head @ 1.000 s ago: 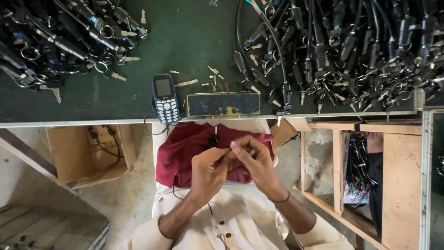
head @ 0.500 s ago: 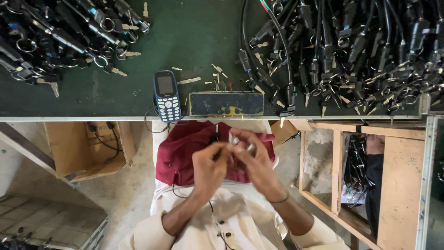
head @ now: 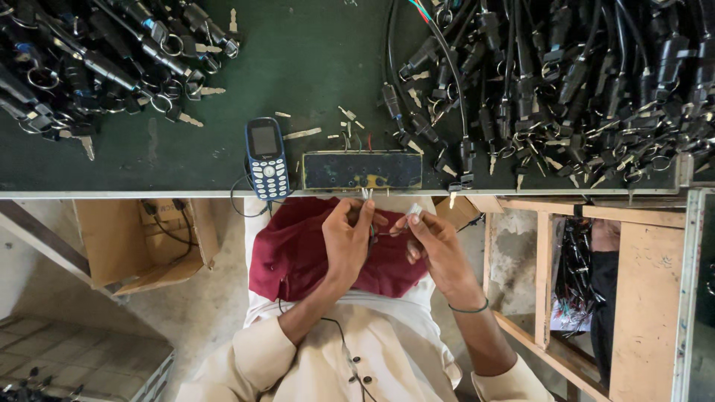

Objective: The person sits at a workbench covered with piles of wired connectors and assembles DC power cable connectors. They pick up a connector plug, strip and twist the exposed wire ends by hand, insert the wires into the connector housing, and set finished assemblies aside while working through the pile one unit at a time.

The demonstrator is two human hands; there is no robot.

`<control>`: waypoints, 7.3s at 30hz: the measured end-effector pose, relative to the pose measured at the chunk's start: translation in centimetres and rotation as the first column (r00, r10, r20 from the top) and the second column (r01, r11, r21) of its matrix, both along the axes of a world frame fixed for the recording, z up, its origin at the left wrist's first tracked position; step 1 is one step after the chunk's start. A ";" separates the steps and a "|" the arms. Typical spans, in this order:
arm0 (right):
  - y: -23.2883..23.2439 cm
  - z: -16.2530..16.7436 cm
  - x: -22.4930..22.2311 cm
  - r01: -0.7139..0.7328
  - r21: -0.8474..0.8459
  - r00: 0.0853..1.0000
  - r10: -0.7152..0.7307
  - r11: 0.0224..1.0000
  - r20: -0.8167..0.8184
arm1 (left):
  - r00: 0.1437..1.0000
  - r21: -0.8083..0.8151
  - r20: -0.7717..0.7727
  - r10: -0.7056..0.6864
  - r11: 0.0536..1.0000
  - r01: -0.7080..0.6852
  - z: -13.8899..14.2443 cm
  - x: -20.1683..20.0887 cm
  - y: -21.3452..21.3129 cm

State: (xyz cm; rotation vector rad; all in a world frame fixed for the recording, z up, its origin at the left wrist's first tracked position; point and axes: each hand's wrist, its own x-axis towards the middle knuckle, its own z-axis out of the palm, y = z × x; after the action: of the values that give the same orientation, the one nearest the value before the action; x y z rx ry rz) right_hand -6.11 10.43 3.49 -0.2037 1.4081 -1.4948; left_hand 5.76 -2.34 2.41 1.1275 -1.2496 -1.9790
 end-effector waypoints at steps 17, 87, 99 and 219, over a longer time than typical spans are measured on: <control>-1.5 0.8 -2.5 -0.427 0.261 0.797 0.497 0.866 -0.342 | 0.978 -0.595 0.182 0.103 0.803 0.026 0.4 -0.9 0.3; -7.9 0.8 2.8 -0.016 0.104 1.000 0.016 0.994 0.002 | 0.967 -0.767 0.229 -0.107 0.592 0.247 0.9 4.4 -4.9; -6.4 2.6 -0.1 -0.446 0.078 0.662 0.387 0.892 -0.642 | 0.947 -0.482 0.309 -0.088 0.844 0.235 1.8 2.7 -4.7; -1.6 4.8 -0.7 0.210 -0.106 0.811 -0.234 0.972 -0.536 | 0.838 -0.487 0.249 -0.486 0.685 0.542 8.6 3.2 -2.1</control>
State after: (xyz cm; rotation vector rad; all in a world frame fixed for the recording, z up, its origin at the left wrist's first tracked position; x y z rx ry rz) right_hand -6.85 8.86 8.32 -0.5450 1.9079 -1.7431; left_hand 8.96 -4.48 11.02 0.6213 -2.2067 -1.7286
